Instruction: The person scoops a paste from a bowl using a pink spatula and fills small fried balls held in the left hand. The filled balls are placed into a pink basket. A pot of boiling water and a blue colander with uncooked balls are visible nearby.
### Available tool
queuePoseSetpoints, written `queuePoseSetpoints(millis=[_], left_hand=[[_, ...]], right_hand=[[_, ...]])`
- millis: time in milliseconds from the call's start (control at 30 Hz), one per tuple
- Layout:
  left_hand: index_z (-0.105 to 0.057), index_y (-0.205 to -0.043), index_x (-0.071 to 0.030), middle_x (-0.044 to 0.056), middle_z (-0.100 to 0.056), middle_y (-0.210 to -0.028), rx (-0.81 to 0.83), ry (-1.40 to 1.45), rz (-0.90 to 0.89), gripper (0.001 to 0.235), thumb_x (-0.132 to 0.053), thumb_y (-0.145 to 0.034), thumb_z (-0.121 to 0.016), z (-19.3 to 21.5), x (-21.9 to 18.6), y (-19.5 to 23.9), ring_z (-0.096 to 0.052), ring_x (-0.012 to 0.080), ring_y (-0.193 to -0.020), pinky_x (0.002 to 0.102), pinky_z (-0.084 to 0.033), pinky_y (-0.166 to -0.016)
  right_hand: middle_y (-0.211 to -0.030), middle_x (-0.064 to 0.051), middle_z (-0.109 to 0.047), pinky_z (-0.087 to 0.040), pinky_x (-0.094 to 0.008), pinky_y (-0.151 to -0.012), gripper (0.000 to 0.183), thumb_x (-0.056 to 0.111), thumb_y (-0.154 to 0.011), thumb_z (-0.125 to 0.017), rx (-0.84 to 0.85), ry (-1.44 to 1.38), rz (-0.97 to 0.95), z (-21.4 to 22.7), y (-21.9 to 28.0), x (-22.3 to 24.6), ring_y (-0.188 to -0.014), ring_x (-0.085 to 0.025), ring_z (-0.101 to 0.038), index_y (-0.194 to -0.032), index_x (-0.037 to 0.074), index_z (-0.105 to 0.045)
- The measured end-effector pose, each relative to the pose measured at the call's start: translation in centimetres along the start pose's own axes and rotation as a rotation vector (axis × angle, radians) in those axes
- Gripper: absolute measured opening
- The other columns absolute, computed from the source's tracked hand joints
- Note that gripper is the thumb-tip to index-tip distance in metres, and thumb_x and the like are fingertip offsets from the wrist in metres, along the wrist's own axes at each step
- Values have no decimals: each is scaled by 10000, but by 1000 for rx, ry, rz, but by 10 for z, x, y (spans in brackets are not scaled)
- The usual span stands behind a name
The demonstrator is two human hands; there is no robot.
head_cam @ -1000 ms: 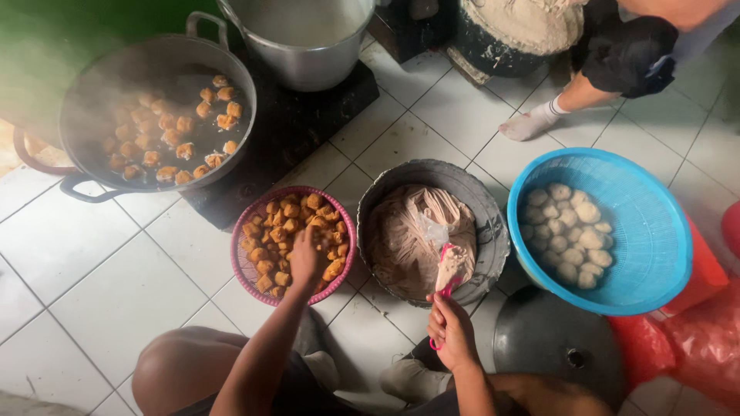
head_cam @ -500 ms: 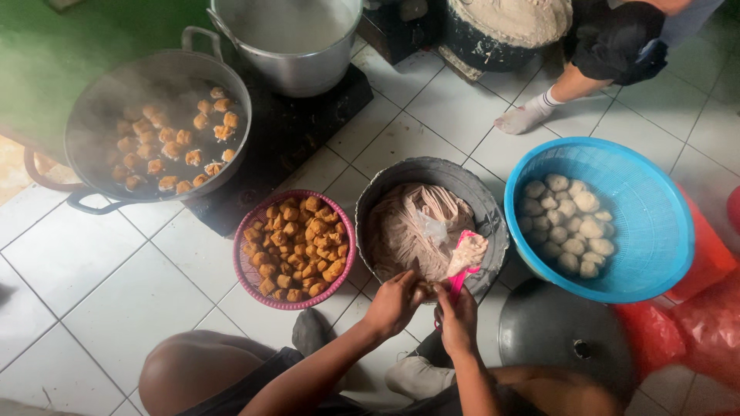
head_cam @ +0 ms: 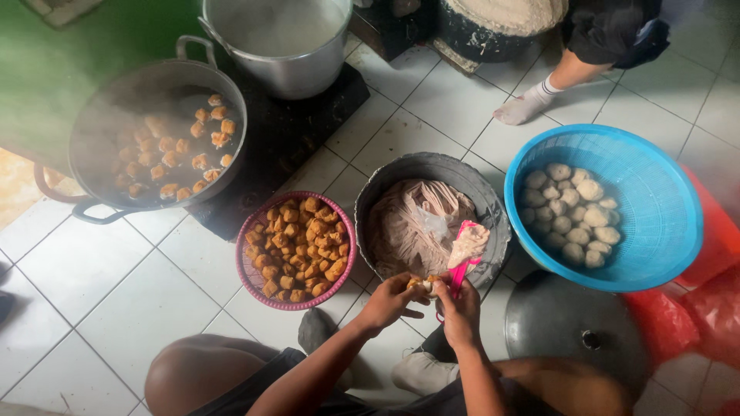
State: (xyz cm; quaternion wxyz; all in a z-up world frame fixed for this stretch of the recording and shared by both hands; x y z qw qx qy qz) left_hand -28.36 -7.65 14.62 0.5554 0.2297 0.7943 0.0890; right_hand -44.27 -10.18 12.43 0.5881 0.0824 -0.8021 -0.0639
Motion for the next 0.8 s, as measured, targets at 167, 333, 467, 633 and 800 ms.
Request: queuePoseSetpoints(millis=[167,333,467,633,800], left_hand=[[-601,-1198,5,103,-701,-1137,83,17,-53,250,-152,-1005,-630,-6,-3,4,-707,201,-1062,368,-631,-851],[-648,-1139,4,103,-724,-1070,32,-6,12,252,-207,-1003,-669,-2,-3,2,-711,194,-1015,347,-628,-794],[-666,-1119,-24,84,-750,-1005,-212,47,-41,253,-230,-971,-674,13,-22,-9,-750,187,-911,325,-629,-739],[-667,-1092,9,89,-754,-930,-436,163,-211,259,-216,-972,-708,23,-57,-20,-727,195,-775,315,-590,-654],[-702,-1075,29,133,-739,-922,-535,-167,-265,269,-221,-983,-733,0,-87,-5,-666,104,-784,277,-516,-664]], right_hand=[[-786,10,-615,-304,-210,-469,162,139,-936,-711,-26,-22,0,5,2,1,-536,-29,-421,-1030,27,-641],[-721,20,-578,-295,-217,-447,142,129,-924,-699,0,12,-49,-6,5,14,-505,-32,-412,-1020,43,-639],[-630,28,-442,-264,-227,-431,264,265,-1035,-608,26,310,12,-19,5,40,-483,-32,-351,-978,13,-666],[-612,38,-444,-244,-223,-412,530,428,-1084,-373,164,76,-148,-34,8,53,-442,-38,-322,-985,16,-693],[-721,72,-486,-276,-201,-502,462,383,-1085,-388,105,186,-84,-38,9,56,-568,-25,-363,-1025,39,-691]])
Point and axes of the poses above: each hand's wrist, its own y-axis away from the middle knuckle, its own z-axis out of the back of the hand, x = y × z, the point moved 6 cm from there along -y, towards the middle knuckle
